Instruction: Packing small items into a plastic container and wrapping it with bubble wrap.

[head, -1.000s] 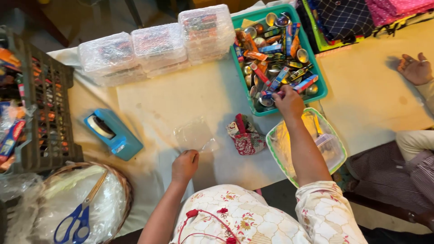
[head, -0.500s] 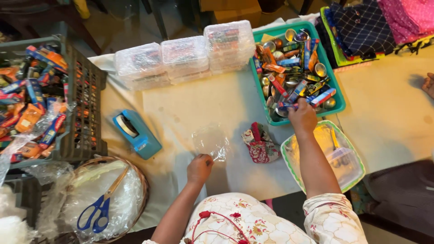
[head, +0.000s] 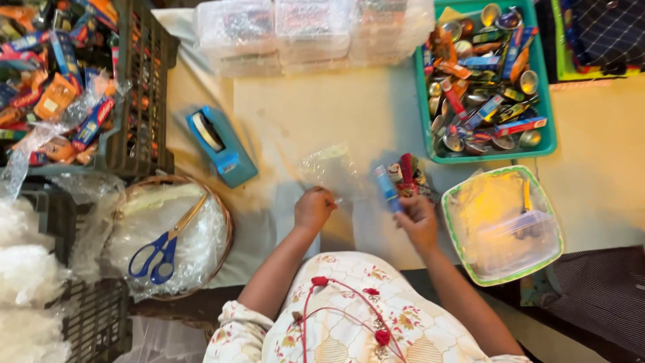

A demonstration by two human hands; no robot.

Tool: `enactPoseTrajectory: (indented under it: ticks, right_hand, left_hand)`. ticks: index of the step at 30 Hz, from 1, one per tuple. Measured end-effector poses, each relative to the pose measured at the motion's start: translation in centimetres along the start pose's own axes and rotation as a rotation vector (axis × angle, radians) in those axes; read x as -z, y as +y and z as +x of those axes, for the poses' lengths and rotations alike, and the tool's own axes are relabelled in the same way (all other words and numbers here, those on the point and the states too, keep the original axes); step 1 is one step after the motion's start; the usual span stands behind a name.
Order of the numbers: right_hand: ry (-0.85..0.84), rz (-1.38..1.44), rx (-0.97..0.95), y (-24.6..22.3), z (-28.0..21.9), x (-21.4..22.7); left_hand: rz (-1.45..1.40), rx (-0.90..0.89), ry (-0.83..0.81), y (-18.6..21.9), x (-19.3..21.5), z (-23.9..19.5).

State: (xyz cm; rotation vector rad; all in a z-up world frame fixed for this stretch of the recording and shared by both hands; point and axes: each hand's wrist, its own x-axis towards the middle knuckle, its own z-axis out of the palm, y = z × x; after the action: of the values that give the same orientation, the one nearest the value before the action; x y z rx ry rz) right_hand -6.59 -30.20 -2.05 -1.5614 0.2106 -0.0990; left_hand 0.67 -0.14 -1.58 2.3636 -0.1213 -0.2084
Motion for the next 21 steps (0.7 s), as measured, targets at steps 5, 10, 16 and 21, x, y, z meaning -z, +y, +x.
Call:
enactPoseTrajectory:
  ticks: [5, 10, 16, 21]
  right_hand:
    - [-0.151, 0.234, -0.446, 1.9, -3.8, -3.3]
    - [-0.195, 0.395, -0.659, 4.4, -4.2, -3.0]
    - [-0.66, 0.07, -0.182, 9.4, -7.0, -1.8]
    - [-0.161, 0.327, -0.458, 3.5, -4.8, -1.9]
  left_hand:
    - [-0.062, -0.001, -0.004, 0.6, 0.8, 0.7]
    - [-0.08, 0.018, -0.032, 0.1, 0.4, 1.0]
    - [-0.135, 0.0, 0.005, 0.2, 0.4, 0.7]
    - [-0.173, 0.001, 0.008, -0.2, 0.2, -0.2]
